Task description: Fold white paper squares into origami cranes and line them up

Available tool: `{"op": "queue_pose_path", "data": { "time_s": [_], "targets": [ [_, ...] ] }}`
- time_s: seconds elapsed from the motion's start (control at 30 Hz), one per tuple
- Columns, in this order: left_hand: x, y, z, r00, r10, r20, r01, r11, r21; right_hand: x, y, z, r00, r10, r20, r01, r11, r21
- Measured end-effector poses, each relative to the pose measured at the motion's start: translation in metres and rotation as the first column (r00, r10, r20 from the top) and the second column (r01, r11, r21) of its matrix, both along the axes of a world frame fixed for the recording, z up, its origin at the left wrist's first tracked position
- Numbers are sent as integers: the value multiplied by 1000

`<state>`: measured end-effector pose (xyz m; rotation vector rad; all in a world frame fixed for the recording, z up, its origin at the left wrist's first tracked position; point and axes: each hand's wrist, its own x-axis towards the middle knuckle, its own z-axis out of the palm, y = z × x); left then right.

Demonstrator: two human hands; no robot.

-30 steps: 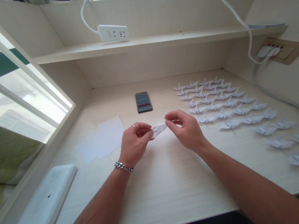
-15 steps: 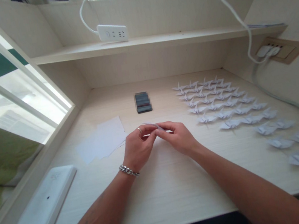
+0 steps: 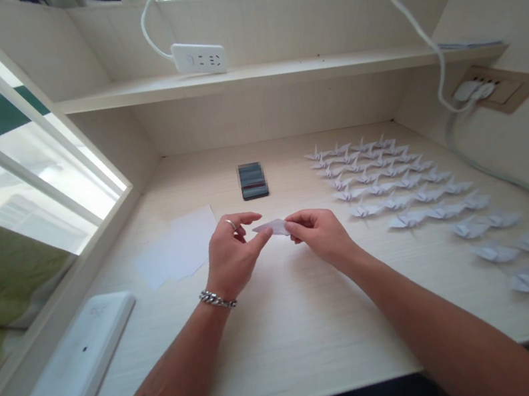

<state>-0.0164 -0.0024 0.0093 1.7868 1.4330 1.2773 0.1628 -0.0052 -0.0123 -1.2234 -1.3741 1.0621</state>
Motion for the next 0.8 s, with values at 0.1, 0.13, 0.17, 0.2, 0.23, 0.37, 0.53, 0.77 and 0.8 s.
{"op": "queue_pose_path", "data": {
  "time_s": [0.1, 0.13, 0.17, 0.2, 0.23, 0.37, 0.53, 0.77, 0.8],
  "targets": [
    [0, 1, -1, 983, -162, 89, 171, 980, -103, 0, -2, 2, 998, 48, 33, -48, 999, -2],
    [1, 2, -2, 970, -208, 127, 225, 964, -139, 0, -3, 3, 997, 57, 45, -57, 998, 2],
    [2, 2, -2, 960, -236, 153, 261, 951, -167, 0, -3, 4, 997, 60, 53, -60, 998, 11],
    [2, 2, -2, 954, -250, 168, 279, 942, -185, 0, -4, 5, 996, 62, 58, -63, 998, 23],
    [3, 2, -2, 950, -255, 180, 289, 937, -196, 0, -5, 6, 996, 62, 58, -65, 997, 37],
    [5, 0, -1, 931, -282, 232, 333, 916, -225, -1, -7, 8, 994, 83, 69, -88, 994, 68],
    [5, -1, 1, 903, -310, 298, 387, 889, -245, -1, -8, 9, 993, 113, 27, -115, 992, 49],
    [6, -3, 8, 896, -280, 346, 381, 885, -269, -4, -11, 14, 971, 121, -206, -133, 990, -47],
    [6, -4, 10, 899, -275, 341, 372, 890, -264, -4, -11, 15, 966, 121, -228, -138, 989, -57]
  ]
}}
